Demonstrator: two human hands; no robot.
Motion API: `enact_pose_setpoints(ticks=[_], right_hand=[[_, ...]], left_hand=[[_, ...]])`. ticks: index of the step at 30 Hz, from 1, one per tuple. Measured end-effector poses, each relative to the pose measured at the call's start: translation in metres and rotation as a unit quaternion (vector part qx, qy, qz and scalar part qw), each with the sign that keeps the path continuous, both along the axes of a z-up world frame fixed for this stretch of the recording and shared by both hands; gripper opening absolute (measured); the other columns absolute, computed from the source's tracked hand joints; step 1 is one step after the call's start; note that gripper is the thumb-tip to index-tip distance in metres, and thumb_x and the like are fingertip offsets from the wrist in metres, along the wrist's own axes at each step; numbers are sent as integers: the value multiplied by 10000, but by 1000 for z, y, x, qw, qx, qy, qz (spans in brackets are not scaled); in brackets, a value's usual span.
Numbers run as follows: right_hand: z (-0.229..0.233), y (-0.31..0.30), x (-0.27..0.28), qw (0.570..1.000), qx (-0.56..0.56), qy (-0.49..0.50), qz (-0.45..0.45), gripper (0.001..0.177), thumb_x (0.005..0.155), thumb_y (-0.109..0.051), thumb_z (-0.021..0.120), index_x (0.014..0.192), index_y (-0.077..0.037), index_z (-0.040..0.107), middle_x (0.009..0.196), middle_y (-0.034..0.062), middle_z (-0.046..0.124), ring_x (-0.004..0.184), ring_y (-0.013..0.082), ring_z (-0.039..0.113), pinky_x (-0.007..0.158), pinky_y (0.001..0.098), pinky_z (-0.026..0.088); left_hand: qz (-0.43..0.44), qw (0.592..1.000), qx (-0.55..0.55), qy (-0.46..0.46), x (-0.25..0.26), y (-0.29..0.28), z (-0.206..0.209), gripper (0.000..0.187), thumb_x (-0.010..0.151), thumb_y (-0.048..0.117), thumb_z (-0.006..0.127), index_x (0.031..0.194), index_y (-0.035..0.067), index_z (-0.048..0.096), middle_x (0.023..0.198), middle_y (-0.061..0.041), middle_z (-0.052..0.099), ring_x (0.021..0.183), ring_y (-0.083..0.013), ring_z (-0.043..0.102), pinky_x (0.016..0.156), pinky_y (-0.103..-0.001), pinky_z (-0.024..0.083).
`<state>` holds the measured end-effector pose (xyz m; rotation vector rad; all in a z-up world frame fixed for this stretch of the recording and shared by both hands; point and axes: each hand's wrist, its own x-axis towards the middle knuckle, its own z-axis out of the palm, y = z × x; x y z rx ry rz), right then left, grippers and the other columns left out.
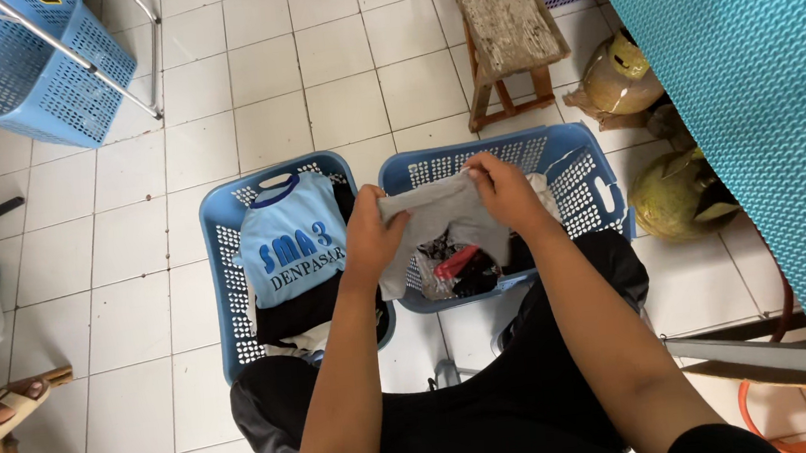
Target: The person takes items of clothing, including shirts and pants, from one laundry basket, folds them individually by hand, and stacks them into another laundry basket.
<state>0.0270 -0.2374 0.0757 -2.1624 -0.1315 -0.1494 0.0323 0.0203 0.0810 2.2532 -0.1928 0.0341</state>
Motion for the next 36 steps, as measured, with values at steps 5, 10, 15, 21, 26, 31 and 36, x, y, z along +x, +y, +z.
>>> enact_pose_setpoints(ticks=[5, 10, 15, 21, 26, 31, 36], right_hand=[[-6, -2, 5, 999, -29, -45, -6, 158, 1064, -222, 602, 1148, -102, 662, 989, 117, 653, 980, 332, 663, 884, 479, 527], [1, -6, -4, 997, -32, 36, 64, 529, 845, -130, 840, 1303, -86, 580, 1216, 127, 412, 1320, 448, 390, 1083, 606, 386], [-36, -21, 13, 993, -110, -38, 34, 310, 822, 110, 681, 1083, -57, 663, 979, 109, 563, 1040, 359, 621, 906, 495, 528], [20, 5, 6, 989, -52, -131, 38, 284, 808, 119, 669, 1009, -81, 696, 914, 69, 581, 923, 295, 622, 803, 434, 546], [22, 4, 17, 994, -29, -101, -21, 134, 893, 45, 645, 917, -79, 689, 767, 73, 610, 750, 253, 589, 674, 385, 515], [44, 11, 17, 998, -16, -42, -41, 131, 935, -35, 598, 809, -62, 619, 633, 86, 555, 543, 177, 470, 500, 342, 405], [36, -12, 23, 988, -152, -18, 25, 188, 833, -62, 783, 981, -36, 670, 944, 205, 724, 995, 443, 681, 881, 535, 509]], left_hand=[[-37, 993, -89, -63, -7, -12, -6, 314, 958, 290, 721, 993, 131, 453, 871, -66, 520, 782, -271, 606, 652, -401, 502], [-19, 995, -83, -56, -5, -16, -9, 208, 962, 108, 687, 906, 125, 487, 839, -51, 529, 781, -243, 595, 682, -373, 489], [23, 999, 25, -8, -4, -12, 2, 293, 865, -38, 717, 963, 114, 487, 923, -92, 650, 908, -332, 684, 772, -476, 548], [-50, 994, 99, -19, -6, -16, -34, 416, 854, -100, 622, 1157, 183, 592, 1096, -54, 450, 1014, -372, 606, 833, -438, 507], [-95, 994, 59, -5, -17, -18, -16, 364, 803, 147, 740, 1098, 127, 528, 1146, -87, 408, 1018, -346, 524, 868, -489, 430], [-37, 998, 17, 50, -4, -21, -22, 389, 989, 551, 599, 869, 183, 636, 744, 22, 578, 709, -184, 660, 750, -349, 474], [41, 993, -113, 5, 10, -7, -23, 248, 1044, 118, 503, 799, 128, 464, 605, -76, 500, 494, -125, 465, 545, -315, 434]])
